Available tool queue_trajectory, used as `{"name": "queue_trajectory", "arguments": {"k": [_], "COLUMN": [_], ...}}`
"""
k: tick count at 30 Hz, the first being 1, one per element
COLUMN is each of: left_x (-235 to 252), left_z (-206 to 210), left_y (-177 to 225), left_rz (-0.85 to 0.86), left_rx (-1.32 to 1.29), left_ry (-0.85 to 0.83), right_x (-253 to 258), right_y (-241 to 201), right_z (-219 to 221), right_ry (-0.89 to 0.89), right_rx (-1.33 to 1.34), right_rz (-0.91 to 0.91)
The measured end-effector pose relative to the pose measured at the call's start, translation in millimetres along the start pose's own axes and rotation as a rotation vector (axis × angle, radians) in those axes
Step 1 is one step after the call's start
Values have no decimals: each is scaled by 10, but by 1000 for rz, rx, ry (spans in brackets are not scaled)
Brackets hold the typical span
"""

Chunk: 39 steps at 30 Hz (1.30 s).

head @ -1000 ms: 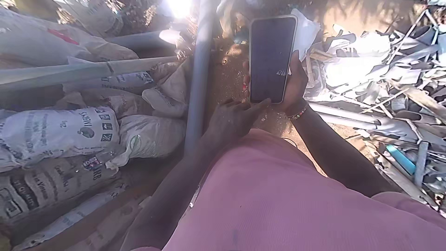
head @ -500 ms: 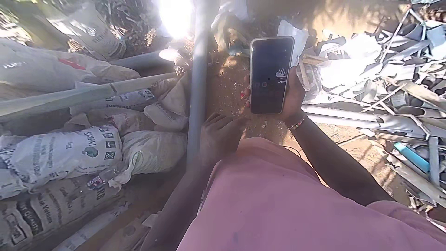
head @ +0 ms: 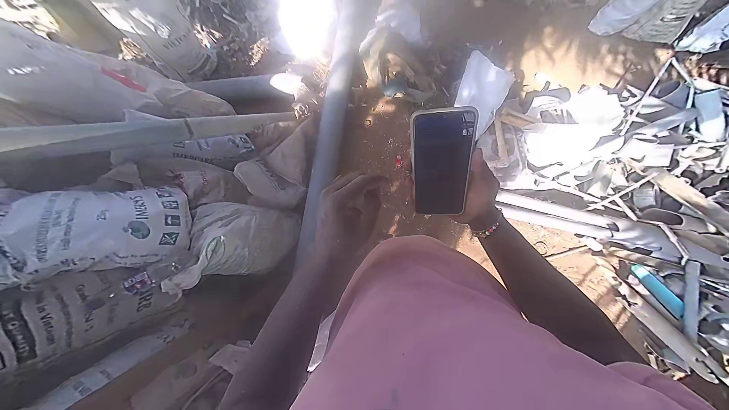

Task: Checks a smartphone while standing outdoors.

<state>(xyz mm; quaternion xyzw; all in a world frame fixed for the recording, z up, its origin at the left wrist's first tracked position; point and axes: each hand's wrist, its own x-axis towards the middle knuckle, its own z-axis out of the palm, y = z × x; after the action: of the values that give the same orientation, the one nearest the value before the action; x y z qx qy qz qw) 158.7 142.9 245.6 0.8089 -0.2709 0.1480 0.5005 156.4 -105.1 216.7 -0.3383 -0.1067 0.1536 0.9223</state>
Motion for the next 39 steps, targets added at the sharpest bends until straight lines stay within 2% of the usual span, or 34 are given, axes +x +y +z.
{"name": "queue_trajectory", "arguments": {"k": [5,7,12,19,24,27,29,32,39], "left_x": [277,378,460,493,569,567,564,594,620], "left_z": [-91,-113,-153,-93,-149,-147,-127,-120,-151], "left_y": [191,256,351,437,506,494,459,435,505], "left_rz": [71,72,23,59,123,240,217,178,146], "left_rx": [446,549,690,765,596,329,86,-185,-264], "left_ry": [-2,-14,-24,4,33,180,273,304,289], "right_x": [157,215,299,293,259,279,278,279,181], "right_y": [137,188,247,163,123,-8,-102,-191,-278], "right_z": [37,68,171,186,108,152,223,227,245], "right_ry": [-64,-108,-139,-170,-244,-342,-363,-377,-334], "right_rx": [21,25,16,98,70,90,93,89,33], "right_rz": [100,130,157,239,214,176,144,143,30]}}
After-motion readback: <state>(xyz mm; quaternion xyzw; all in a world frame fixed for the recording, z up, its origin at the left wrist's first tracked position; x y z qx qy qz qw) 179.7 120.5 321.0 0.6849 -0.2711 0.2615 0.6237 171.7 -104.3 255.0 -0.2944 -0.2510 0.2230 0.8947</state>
